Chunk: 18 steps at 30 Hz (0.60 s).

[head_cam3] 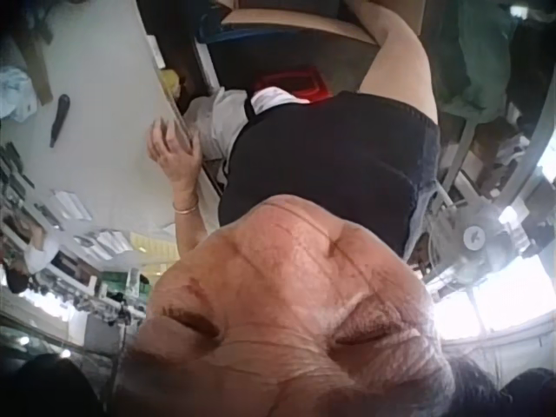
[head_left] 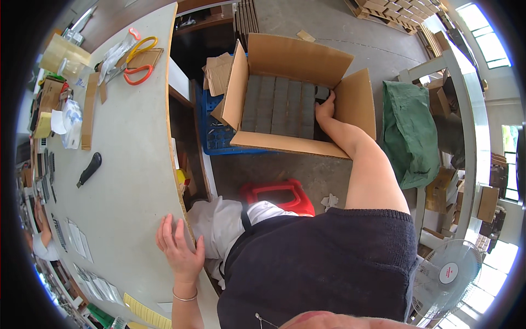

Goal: Sorting and packing stacks of small electronic components into cardboard boxes.

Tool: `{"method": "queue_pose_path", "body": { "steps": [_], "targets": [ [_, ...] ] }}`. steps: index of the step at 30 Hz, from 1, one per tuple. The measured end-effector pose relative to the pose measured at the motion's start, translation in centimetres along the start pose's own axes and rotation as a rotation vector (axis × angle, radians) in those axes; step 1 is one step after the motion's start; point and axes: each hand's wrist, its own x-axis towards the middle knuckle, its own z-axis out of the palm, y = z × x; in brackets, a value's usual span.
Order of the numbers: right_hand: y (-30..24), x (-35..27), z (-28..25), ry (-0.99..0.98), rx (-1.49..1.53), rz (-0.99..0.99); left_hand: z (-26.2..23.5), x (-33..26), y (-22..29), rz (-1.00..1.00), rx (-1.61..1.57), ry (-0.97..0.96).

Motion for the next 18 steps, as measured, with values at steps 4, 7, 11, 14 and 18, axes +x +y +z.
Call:
{"method": "queue_pose_path", "body": {
  "steps": [4, 7, 11, 14, 18],
  "targets": [
    [3.0, 1.3, 2.0, 0.088, 0.027, -0.021, -0.1, 0.2, 0.2, 0.008, -0.007, -0.008],
    [3.5, 1.6, 2.9, 0.04, 0.096, -0.05, -0.2, 0.0, 0.1, 0.002, 0.002, -0.015],
    [4.4, 3.1, 3.5, -0.023, 0.153, 0.074, 0.0, 0.3, 0.1, 0.003, -0.005, -0.018],
    [3.8, 2.8, 3.1, -0.102, 0.171, 0.16, 0.0, 0.1, 0.0, -0.01, 0.002, -0.028],
    [2.5, 2.1, 2.3, -0.264, 0.265, 0.246, -0.1, -0.3, -0.1, -0.018, 0.012, -0.037]
  ]
}}
